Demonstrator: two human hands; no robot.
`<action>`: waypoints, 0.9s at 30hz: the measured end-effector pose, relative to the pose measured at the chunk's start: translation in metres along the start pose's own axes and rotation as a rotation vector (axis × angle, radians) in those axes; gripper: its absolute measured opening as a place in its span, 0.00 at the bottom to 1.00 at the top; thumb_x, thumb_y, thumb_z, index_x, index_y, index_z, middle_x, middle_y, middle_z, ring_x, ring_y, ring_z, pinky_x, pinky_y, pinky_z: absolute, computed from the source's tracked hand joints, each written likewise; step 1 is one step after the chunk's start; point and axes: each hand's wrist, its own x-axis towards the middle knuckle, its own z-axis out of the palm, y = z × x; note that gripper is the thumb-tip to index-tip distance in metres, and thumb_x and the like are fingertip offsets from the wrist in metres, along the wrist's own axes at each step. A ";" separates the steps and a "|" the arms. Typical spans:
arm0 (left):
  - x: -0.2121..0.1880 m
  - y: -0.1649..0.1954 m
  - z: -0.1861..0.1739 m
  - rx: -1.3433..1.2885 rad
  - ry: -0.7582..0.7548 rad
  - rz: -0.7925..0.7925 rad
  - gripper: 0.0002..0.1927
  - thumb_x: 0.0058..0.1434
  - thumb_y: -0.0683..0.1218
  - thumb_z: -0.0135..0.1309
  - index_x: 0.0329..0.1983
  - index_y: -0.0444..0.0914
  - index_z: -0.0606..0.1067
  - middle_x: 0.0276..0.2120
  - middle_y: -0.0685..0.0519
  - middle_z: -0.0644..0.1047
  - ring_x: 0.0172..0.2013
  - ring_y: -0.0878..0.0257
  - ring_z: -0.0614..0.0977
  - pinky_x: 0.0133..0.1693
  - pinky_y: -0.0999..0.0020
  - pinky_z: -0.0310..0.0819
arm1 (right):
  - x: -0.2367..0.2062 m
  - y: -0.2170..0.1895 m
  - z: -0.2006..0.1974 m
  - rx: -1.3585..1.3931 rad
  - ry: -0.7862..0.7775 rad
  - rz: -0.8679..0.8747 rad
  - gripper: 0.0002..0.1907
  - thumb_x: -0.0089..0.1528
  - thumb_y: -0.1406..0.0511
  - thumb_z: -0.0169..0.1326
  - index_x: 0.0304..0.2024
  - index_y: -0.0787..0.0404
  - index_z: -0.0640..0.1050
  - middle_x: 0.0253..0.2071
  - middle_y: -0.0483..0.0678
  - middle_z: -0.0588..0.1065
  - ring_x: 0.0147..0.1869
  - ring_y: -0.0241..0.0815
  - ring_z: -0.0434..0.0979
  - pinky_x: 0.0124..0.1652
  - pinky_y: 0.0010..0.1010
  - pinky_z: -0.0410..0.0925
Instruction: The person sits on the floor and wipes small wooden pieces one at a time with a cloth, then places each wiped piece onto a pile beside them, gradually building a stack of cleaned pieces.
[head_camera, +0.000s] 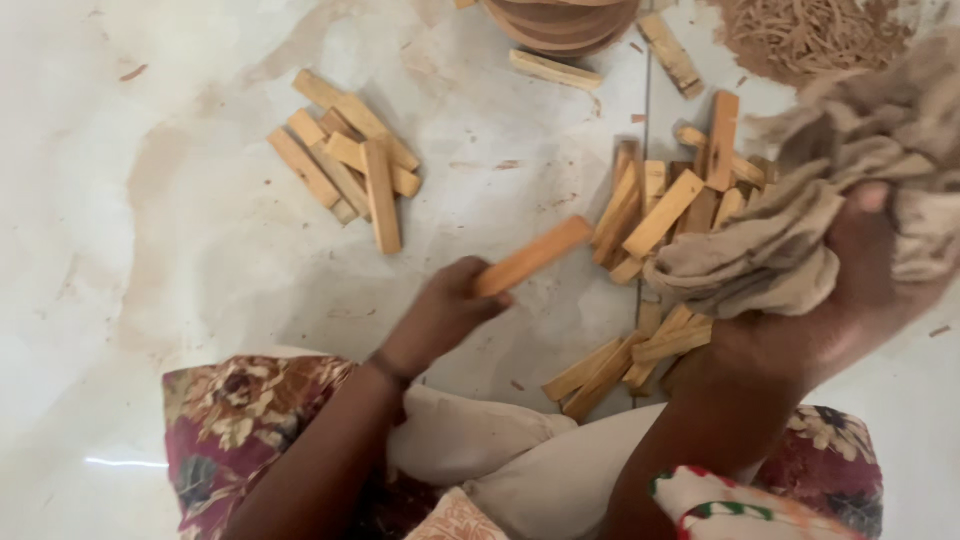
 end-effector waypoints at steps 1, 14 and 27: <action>-0.019 0.001 -0.017 -0.149 -0.005 -0.076 0.17 0.62 0.49 0.61 0.48 0.33 0.77 0.30 0.52 0.76 0.32 0.65 0.75 0.35 0.67 0.72 | 0.002 0.005 0.005 0.031 -0.018 0.032 0.19 0.72 0.73 0.59 0.64 0.69 0.71 0.52 0.54 0.77 0.53 0.47 0.81 0.56 0.37 0.77; 0.014 -0.018 -0.003 -0.371 0.142 0.339 0.25 0.62 0.40 0.59 0.62 0.34 0.67 0.48 0.53 0.79 0.47 0.68 0.81 0.46 0.69 0.77 | -0.074 0.071 0.114 -0.778 -0.623 0.292 0.38 0.53 0.65 0.70 0.64 0.65 0.70 0.60 0.56 0.65 0.64 0.54 0.71 0.60 0.43 0.68; -0.004 0.006 0.016 -0.597 -0.080 0.234 0.16 0.64 0.36 0.49 0.55 0.34 0.71 0.34 0.57 0.71 0.34 0.69 0.73 0.38 0.73 0.72 | -0.042 0.118 0.060 -0.663 -0.122 -0.041 0.29 0.62 0.74 0.61 0.65 0.67 0.68 0.62 0.54 0.68 0.66 0.51 0.71 0.65 0.41 0.69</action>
